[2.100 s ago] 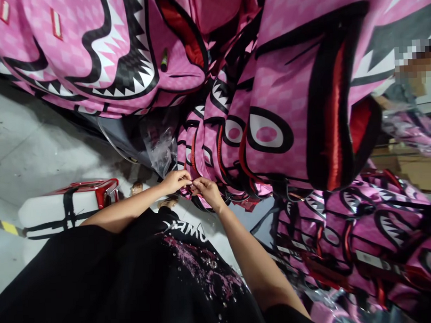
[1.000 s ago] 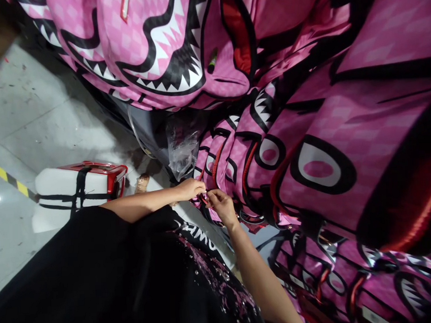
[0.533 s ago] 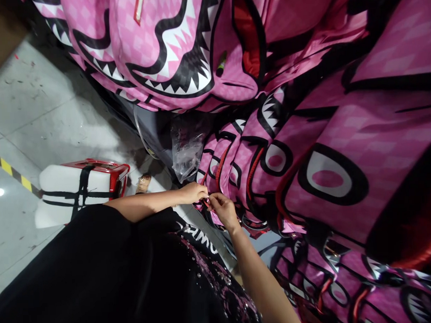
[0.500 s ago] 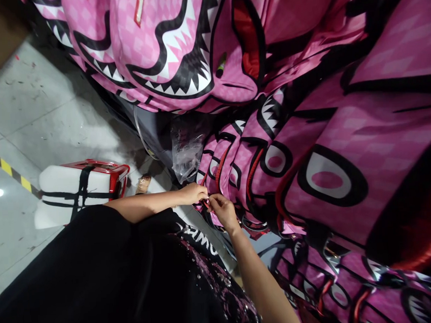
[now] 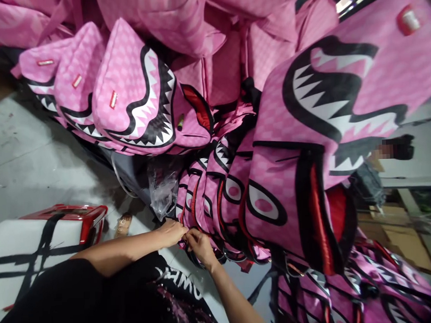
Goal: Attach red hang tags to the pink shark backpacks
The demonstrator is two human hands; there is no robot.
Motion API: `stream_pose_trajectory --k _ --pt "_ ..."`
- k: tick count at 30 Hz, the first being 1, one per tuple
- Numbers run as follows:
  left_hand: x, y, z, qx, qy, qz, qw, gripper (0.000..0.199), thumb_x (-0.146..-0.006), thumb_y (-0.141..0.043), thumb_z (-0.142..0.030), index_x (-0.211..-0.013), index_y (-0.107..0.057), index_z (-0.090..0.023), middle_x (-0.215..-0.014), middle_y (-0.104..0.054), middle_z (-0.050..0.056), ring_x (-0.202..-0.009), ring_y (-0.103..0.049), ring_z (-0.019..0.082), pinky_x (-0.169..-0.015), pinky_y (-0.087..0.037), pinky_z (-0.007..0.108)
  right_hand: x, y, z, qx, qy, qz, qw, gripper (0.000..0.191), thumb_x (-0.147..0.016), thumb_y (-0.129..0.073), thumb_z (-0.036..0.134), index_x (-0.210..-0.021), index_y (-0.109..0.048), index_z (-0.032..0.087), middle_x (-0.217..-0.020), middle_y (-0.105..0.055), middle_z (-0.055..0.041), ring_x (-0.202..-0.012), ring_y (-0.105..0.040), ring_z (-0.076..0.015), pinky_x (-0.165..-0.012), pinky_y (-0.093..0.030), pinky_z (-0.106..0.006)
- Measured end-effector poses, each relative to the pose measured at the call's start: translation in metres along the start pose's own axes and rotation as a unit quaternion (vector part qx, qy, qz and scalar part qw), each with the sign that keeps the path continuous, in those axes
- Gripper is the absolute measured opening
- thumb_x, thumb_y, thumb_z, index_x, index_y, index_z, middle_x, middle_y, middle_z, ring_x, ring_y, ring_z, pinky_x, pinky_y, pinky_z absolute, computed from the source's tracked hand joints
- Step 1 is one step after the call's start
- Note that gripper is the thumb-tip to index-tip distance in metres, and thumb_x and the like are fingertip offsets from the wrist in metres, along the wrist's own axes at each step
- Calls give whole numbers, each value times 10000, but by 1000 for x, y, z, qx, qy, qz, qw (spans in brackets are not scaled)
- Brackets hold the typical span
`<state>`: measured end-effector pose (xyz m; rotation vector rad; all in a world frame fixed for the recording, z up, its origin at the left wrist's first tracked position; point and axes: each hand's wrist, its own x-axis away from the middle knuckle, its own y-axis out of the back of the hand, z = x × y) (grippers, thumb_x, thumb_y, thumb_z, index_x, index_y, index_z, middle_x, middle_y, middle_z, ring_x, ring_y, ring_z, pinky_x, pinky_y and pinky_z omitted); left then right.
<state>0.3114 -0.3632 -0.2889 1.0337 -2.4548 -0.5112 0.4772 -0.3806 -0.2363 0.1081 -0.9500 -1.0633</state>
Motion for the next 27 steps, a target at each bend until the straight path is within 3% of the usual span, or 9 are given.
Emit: stream_pose_trajectory --k 9,14,22,27 --pt "11 6 -1 4 54 -20 998 189 -895 -494 -217 -819 -666 -217 -788 -722 43 -778 -681 190 -675 -427 249 -4 -3 5 -43 9 -31 999 302 -813 -556 496 -716 -578 211 -598 -590 14 -503 -560 -145 -489 -426 -245" --pt "12 13 -8 11 80 -45 996 143 -880 -523 -214 -952 -647 -219 -871 -721 34 -801 -660 180 -689 -405 248 -1 -4 5 -81 12 -33 996 296 -814 -553 488 -745 -598 204 -630 -595 18 -519 -564 -130 -516 -443 -236" --pt "14 12 -10 -2 84 -39 996 125 -882 -535 -237 -915 -655 -223 -850 -710 30 -781 -646 179 -680 -396 248 3 -8 0 -120 11 -59 991 291 -793 -584 476 -770 -607 187 -634 -584 20 -508 -577 -121 -495 -443 -220" --pt "12 18 -16 -16 66 -6 998 164 -899 -505 -228 -890 -669 -219 -824 -712 31 -780 -649 182 -679 -400 251 3 -12 -4 -131 19 -80 988 272 -791 -612 457 -761 -621 187 -641 -598 14 -525 -577 -118 -505 -453 -215"
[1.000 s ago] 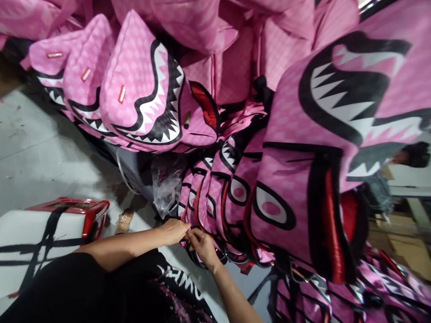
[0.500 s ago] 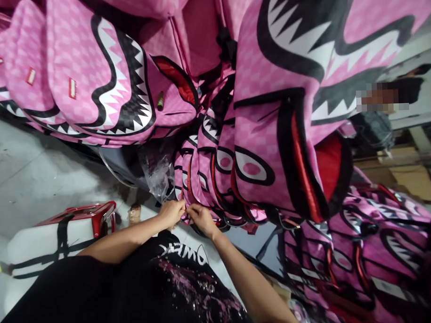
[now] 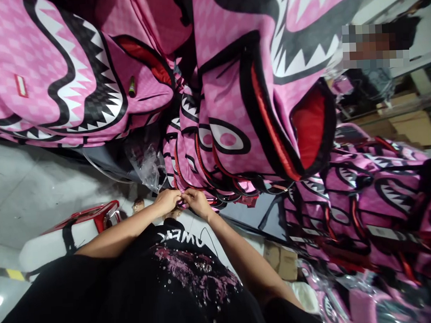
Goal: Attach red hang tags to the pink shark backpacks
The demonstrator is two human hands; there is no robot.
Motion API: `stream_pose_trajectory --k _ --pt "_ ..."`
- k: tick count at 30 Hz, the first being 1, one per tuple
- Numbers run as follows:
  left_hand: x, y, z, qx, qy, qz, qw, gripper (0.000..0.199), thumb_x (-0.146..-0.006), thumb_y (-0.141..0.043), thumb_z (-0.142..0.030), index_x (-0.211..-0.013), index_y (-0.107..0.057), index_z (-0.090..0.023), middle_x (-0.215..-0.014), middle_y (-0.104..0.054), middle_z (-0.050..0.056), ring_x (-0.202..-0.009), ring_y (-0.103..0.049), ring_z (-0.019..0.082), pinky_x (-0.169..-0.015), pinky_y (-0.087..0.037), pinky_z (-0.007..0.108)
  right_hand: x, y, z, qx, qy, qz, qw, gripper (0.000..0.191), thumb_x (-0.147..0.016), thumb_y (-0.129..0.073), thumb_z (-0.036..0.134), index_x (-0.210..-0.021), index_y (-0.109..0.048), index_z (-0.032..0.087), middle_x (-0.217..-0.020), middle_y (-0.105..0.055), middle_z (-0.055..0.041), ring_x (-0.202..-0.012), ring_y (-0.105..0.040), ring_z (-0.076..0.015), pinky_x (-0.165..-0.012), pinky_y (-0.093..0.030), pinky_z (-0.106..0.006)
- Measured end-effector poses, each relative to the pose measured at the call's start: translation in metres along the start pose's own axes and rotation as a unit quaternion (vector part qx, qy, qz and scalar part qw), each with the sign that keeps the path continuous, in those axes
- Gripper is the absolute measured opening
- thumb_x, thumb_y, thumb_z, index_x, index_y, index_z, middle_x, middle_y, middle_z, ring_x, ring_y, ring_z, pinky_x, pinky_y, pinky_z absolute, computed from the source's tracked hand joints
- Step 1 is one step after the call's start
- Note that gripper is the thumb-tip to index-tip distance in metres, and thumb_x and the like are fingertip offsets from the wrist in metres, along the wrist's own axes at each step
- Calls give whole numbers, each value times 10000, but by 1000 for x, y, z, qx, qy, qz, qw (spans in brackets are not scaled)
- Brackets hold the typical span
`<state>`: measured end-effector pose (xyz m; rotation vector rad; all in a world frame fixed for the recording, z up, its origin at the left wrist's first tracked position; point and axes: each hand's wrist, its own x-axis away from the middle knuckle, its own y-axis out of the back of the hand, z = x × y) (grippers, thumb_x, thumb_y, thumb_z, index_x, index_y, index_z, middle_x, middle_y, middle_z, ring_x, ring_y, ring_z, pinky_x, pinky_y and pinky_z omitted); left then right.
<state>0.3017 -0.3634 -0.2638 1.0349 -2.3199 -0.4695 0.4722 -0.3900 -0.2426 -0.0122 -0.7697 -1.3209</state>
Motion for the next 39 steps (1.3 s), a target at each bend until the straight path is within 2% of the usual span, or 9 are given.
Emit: stream_pose_trajectory --k 6,11,15,20,24,28,31,36,39 --pt "1 6 -9 -30 3 8 1000 160 -900 -524 -241 -962 -671 -229 -877 -724 31 -826 -665 190 -695 -406 252 3 -1 -1 -17 1 -14 1000 234 -806 -615 407 -749 -605 180 -620 -596 23 -495 -559 -106 -505 -438 -210" --pt "1 7 -14 -54 13 7 998 173 -917 -502 -246 -930 -671 -213 -895 -730 53 -855 -671 206 -702 -408 266 7 0 0 -30 -1 -17 999 203 -813 -611 377 -754 -589 184 -611 -589 31 -482 -549 -100 -504 -427 -207" --pt "1 6 -17 -56 1 20 998 157 -913 -523 -263 -977 -664 -237 -901 -734 19 -848 -674 181 -699 -409 247 9 0 -2 -41 -5 -27 999 196 -828 -596 374 -783 -591 184 -622 -593 29 -490 -561 -104 -506 -438 -210" --pt "5 7 -21 -79 14 10 997 177 -914 -507 -257 -973 -668 -216 -923 -732 52 -873 -675 215 -705 -406 272 11 0 -4 -55 -5 -29 998 210 -817 -620 380 -756 -586 182 -608 -587 32 -478 -552 -100 -483 -424 -204" --pt "4 10 -24 -84 1 23 996 171 -922 -509 -271 -972 -670 -248 -870 -733 12 -841 -679 187 -693 -406 251 13 1 -5 -72 -3 -32 997 207 -825 -621 385 -792 -593 182 -624 -598 30 -493 -582 -109 -477 -433 -202" --pt "0 12 -28 -108 8 7 994 154 -912 -528 -277 -983 -658 -233 -936 -736 36 -903 -682 208 -710 -413 261 14 2 -5 -85 0 -39 996 204 -831 -625 373 -776 -588 180 -629 -605 25 -491 -588 -105 -475 -435 -195" --pt "-1 14 -32 -120 -11 30 992 171 -929 -513 -284 -1027 -651 -261 -914 -739 12 -879 -689 184 -701 -418 243 16 4 -4 -97 4 -46 994 199 -839 -615 367 -775 -590 181 -622 -599 28 -491 -590 -102 -469 -429 -188" --pt "0 14 -41 -167 -6 23 986 176 -934 -502 -277 -1031 -643 -235 -999 -730 60 -946 -681 227 -754 -426 278 20 4 -5 -124 10 -59 990 216 -833 -624 376 -755 -581 180 -616 -593 32 -487 -578 -93 -473 -433 -184" --pt "0 15 -45 -175 -10 36 984 180 -937 -499 -284 -1050 -638 -269 -960 -735 23 -935 -685 199 -735 -424 253 20 4 -7 -142 10 -65 988 229 -839 -617 394 -770 -582 178 -620 -589 34 -488 -578 -91 -479 -441 -184"
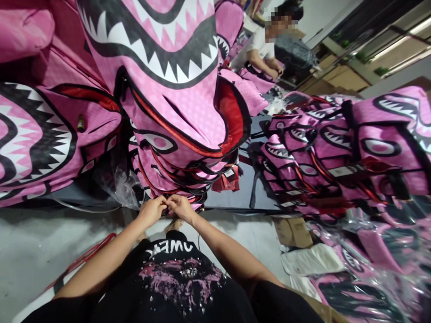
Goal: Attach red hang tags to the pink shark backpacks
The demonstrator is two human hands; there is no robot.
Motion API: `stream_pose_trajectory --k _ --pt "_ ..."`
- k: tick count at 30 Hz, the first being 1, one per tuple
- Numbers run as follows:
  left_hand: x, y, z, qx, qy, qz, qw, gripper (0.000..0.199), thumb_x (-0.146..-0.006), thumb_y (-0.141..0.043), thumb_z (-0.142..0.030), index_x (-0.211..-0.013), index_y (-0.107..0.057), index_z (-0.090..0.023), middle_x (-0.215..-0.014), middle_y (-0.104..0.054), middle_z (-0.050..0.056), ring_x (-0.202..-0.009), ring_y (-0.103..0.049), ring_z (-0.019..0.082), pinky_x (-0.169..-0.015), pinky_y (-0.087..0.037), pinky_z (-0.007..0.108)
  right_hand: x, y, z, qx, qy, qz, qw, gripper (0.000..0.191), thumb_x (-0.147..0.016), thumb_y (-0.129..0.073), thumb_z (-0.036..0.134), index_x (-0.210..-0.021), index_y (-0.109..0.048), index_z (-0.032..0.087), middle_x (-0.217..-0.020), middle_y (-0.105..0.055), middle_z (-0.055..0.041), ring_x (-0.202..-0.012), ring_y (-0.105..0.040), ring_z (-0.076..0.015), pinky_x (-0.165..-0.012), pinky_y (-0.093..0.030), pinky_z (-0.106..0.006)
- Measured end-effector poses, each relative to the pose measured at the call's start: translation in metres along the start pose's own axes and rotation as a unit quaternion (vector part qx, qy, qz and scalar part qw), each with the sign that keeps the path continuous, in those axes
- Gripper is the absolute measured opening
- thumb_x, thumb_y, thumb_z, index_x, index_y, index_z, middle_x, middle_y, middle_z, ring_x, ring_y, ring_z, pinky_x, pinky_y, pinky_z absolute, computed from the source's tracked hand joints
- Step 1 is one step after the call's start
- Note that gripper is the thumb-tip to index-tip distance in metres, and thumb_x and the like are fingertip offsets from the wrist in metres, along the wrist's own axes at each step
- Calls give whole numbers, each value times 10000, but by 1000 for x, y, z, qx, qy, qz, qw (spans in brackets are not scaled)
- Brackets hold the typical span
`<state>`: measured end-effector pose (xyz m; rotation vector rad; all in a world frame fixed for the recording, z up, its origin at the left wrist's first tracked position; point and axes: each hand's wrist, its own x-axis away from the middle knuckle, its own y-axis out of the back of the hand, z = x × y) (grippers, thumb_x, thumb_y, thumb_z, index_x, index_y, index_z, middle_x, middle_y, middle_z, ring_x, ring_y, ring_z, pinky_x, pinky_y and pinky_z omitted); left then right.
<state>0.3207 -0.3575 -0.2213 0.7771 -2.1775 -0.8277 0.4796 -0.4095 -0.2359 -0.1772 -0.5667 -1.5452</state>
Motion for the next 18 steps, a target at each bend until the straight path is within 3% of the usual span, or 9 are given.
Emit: stream_pose_trajectory --k 5,9,13,18 --pt "-3 2 -2 -34 10 -6 999 191 -935 -485 -283 -1051 -630 -241 -956 -731 59 -922 -687 229 -724 -414 276 0 -1 -2 -20 0 -6 1000 224 -844 -622 374 -758 -577 173 -605 -578 38 -478 -564 -85 -483 -458 -185" --pt "-4 4 -5 -47 -7 17 999 208 -952 -456 -281 -1061 -632 -274 -901 -739 23 -870 -696 204 -673 -401 252 -2 -2 -5 -30 4 -20 999 170 -861 -602 310 -770 -585 168 -588 -568 43 -458 -551 -83 -452 -437 -176" --pt "-3 7 -10 -69 16 -6 997 196 -949 -462 -306 -1036 -623 -235 -921 -737 55 -885 -695 223 -698 -413 265 -4 -2 -8 -43 7 -22 999 147 -871 -595 279 -781 -593 162 -602 -578 41 -459 -558 -83 -446 -426 -171" --pt "-4 9 -13 -71 2 45 996 240 -967 -409 -284 -1072 -623 -255 -934 -739 56 -904 -698 221 -710 -431 267 -4 0 -12 -45 12 -16 999 98 -874 -590 223 -797 -608 165 -601 -585 51 -474 -568 -77 -468 -419 -161"
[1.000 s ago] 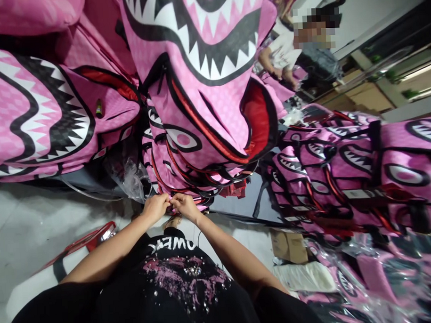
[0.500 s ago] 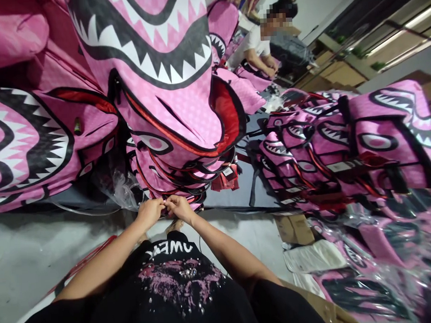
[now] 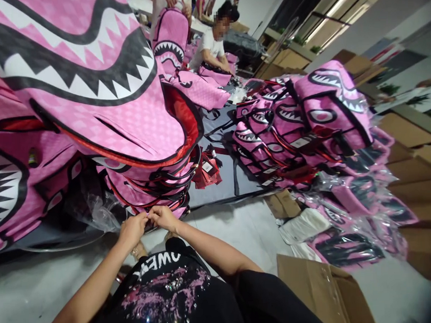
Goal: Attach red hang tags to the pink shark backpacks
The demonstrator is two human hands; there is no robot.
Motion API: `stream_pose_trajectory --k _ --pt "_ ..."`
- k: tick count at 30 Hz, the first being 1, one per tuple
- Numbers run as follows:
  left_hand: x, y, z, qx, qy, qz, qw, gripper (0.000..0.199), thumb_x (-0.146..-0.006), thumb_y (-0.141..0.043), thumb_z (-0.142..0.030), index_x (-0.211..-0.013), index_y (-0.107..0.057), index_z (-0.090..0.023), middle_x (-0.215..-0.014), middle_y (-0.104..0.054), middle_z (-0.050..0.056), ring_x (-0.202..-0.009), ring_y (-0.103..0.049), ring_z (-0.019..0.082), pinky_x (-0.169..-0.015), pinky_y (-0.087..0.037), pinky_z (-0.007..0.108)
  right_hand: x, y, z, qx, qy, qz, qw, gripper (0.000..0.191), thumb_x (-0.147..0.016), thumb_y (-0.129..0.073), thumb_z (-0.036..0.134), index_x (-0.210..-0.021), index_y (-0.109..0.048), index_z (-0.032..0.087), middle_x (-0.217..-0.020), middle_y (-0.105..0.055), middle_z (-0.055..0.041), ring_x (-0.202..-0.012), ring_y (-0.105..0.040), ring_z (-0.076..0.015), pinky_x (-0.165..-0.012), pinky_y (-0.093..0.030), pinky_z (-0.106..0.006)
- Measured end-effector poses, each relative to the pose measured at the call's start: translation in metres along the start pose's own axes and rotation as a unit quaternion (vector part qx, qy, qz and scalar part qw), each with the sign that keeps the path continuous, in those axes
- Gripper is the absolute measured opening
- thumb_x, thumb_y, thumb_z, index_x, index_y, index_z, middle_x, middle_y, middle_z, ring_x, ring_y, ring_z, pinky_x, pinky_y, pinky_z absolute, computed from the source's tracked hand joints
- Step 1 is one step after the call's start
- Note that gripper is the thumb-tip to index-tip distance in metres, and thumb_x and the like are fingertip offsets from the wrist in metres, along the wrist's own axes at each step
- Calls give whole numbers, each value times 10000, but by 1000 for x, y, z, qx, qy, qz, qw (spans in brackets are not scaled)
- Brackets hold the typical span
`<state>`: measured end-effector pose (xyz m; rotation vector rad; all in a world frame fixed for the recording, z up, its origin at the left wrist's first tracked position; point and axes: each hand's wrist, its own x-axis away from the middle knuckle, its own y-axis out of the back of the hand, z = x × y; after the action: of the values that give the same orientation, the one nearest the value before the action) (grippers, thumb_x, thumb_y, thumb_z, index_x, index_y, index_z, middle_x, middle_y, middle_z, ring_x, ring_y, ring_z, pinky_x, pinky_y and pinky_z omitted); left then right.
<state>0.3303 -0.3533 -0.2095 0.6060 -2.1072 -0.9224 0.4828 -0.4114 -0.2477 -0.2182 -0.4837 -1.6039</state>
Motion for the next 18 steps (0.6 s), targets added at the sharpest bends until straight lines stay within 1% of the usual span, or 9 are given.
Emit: stream_pose_trajectory --k 3,5,7,8,11,12,15,16,18 --pt "-2 -2 1 -33 13 -15 999 201 -947 -467 -317 -1058 -618 -244 -953 -737 60 -914 -696 239 -714 -434 274 1 1 -3 3 3 6 1000 81 -867 -601 202 -794 -606 168 -588 -586 57 -494 -571 -78 -499 -425 -161" --pt "-3 -3 1 -16 -3 4 1000 199 -942 -483 -305 -1089 -607 -254 -987 -737 46 -933 -693 219 -725 -435 256 2 2 -5 5 4 8 1000 83 -867 -598 193 -787 -601 169 -574 -577 60 -502 -570 -83 -506 -423 -163" --pt "-3 -3 1 -22 -9 31 999 227 -957 -443 -286 -1099 -618 -266 -992 -740 49 -941 -694 219 -726 -432 258 3 2 -7 6 5 12 1000 86 -866 -590 180 -780 -600 170 -583 -579 59 -508 -569 -85 -508 -421 -166" --pt "-2 -3 1 -36 -3 30 999 241 -963 -425 -291 -1089 -629 -264 -981 -740 58 -937 -694 232 -721 -430 267 3 2 -8 5 5 15 1000 85 -865 -586 175 -782 -599 171 -594 -583 58 -511 -569 -85 -509 -423 -168" --pt "0 -3 0 -51 19 -10 998 231 -960 -442 -334 -1038 -642 -248 -937 -740 59 -900 -696 245 -702 -422 275 3 5 -9 -2 7 27 1000 68 -868 -574 164 -804 -594 176 -626 -589 60 -525 -575 -86 -529 -441 -176" --pt "0 -4 0 -36 14 -12 999 218 -955 -458 -342 -1033 -641 -252 -927 -741 44 -891 -696 230 -701 -423 264 2 6 -9 -4 9 33 999 71 -871 -566 160 -806 -591 177 -626 -584 61 -528 -576 -87 -537 -447 -178" --pt "0 -7 -2 0 -8 24 1000 212 -952 -456 -311 -1018 -655 -277 -919 -746 12 -882 -696 191 -711 -432 234 1 9 -7 1 16 47 999 101 -865 -561 139 -775 -583 178 -619 -571 61 -538 -573 -88 -554 -449 -181" --pt "-1 -8 -3 -4 -9 24 1000 225 -953 -445 -302 -1014 -660 -279 -932 -747 14 -889 -696 192 -717 -437 236 1 9 -6 6 19 45 999 110 -861 -561 130 -764 -581 179 -620 -572 60 -543 -571 -87 -559 -443 -179" --pt "-2 -13 -4 -23 3 -9 1000 256 -956 -418 -299 -1019 -664 -267 -971 -745 31 -917 -696 212 -735 -452 257 3 10 -2 20 28 35 999 121 -856 -556 115 -759 -580 183 -627 -579 58 -554 -569 -85 -576 -433 -178"
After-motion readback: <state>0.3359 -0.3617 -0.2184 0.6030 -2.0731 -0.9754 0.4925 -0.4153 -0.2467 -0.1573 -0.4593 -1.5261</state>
